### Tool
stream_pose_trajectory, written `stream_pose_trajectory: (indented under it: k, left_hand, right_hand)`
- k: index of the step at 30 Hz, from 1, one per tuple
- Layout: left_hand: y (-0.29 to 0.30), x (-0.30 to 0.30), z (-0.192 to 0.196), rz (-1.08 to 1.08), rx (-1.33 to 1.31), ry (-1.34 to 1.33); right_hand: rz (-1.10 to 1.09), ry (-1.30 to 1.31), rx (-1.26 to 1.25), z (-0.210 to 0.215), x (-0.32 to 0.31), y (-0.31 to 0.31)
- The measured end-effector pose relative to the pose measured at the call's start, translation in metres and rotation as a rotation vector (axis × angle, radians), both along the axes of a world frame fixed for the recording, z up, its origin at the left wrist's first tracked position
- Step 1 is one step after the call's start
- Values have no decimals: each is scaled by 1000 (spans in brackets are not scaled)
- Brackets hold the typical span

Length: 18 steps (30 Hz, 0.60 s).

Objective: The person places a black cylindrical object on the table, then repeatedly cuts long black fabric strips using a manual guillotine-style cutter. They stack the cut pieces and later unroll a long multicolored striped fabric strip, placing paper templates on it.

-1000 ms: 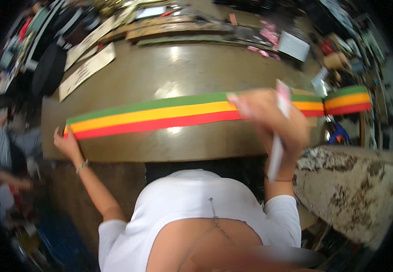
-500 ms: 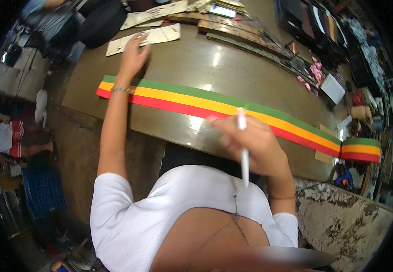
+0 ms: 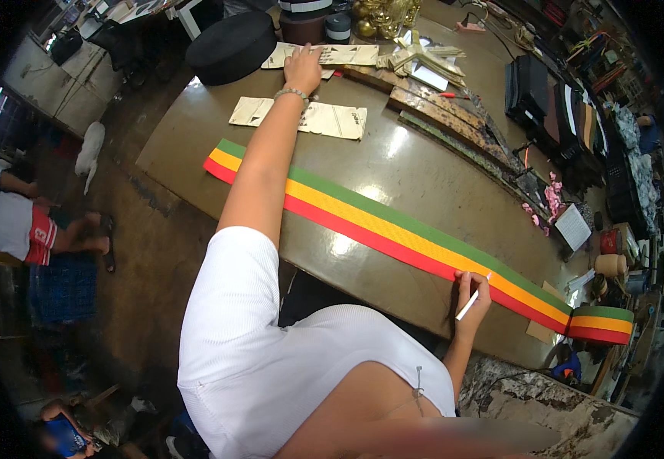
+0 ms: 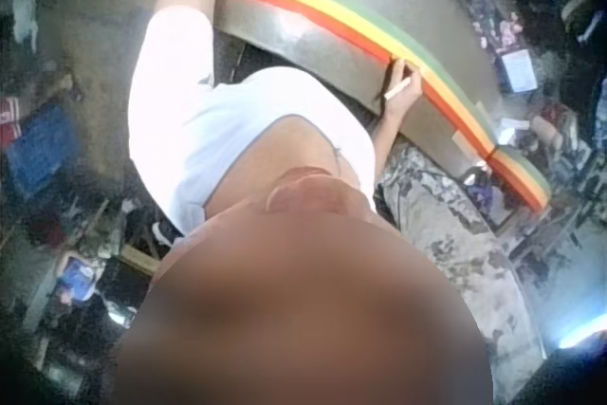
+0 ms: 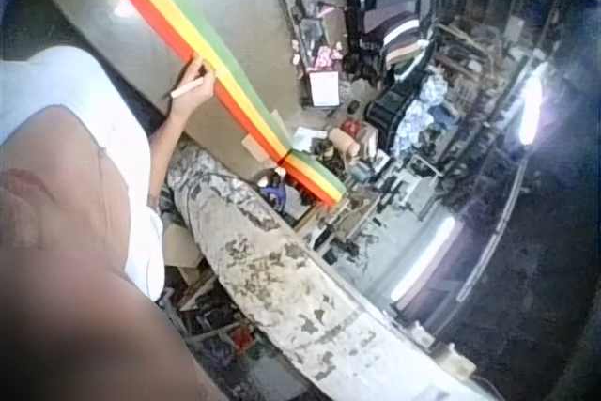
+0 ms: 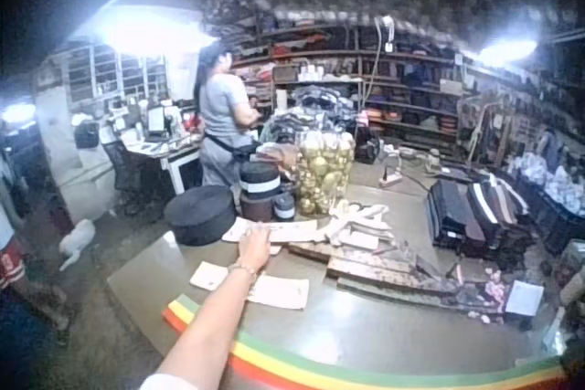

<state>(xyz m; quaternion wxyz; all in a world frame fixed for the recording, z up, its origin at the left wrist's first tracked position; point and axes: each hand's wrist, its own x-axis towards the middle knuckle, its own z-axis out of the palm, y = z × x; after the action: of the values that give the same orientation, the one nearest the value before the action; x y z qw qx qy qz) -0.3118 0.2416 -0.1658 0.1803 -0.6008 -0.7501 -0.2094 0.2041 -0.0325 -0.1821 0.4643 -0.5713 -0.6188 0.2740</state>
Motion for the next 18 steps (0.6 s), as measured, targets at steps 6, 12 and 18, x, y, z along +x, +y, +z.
stream_pose_trajectory:
  k: [6, 12, 18]
  left_hand:
    - [-34, 13, 86, -237, 159, -54]
    - [-141, 17, 85, -252, -217, -82]
    - [-150, -3, 49, -125, -428, -134]
  right_hand:
    - [-4, -5, -95, 9, -2, -3]
    - [-10, -46, 5, 4, -1, -4]
    - [-34, -6, -68, 48, -30, -1]
